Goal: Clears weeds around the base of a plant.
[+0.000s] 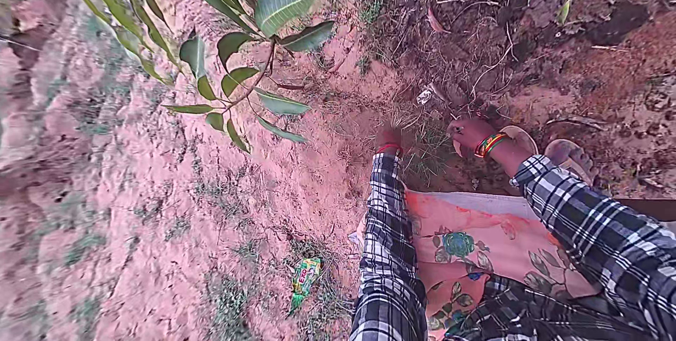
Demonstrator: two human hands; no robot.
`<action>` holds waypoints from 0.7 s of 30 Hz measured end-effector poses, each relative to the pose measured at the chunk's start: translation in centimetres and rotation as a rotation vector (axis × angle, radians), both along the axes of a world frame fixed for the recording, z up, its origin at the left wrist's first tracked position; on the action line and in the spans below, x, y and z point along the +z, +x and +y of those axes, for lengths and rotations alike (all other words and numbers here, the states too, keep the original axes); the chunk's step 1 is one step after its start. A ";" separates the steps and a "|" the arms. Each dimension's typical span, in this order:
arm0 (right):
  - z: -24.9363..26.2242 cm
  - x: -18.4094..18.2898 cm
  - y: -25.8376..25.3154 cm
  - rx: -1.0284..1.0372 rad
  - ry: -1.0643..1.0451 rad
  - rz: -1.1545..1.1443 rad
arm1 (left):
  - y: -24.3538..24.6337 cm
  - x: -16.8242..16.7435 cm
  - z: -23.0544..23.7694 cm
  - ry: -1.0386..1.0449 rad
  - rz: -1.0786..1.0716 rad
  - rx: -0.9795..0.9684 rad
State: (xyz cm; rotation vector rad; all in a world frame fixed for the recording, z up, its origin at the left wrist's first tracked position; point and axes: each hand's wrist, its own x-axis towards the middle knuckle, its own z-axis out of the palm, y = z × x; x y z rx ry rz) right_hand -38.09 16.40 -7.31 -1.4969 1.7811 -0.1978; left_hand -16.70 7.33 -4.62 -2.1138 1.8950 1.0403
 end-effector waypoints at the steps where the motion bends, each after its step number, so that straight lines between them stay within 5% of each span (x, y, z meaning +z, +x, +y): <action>1: 0.0 -1.1 0.3 -0.034 0.017 -0.023 | 0.5 -0.7 -0.4 -0.023 -0.010 0.024; 8: -0.9 -8.2 3.8 -0.230 0.179 -0.207 | 0.3 -5.1 -1.9 0.079 0.123 0.024; 11: -1.7 -7.2 7.0 -0.217 0.229 -0.266 | -0.6 -6.5 -1.9 0.181 0.228 0.054; 15: -2.4 -3.8 10.7 0.096 0.280 -0.474 | -0.4 -5.9 -2.1 0.243 -0.013 -0.064; 18: -4.3 -3.9 9.4 0.263 0.299 -0.408 | 0.1 -2.2 -1.9 0.347 -0.016 -0.086; 21: -7.3 -4.8 5.0 0.188 0.089 -0.245 | 0.1 -3.5 -2.2 0.356 -0.046 -0.222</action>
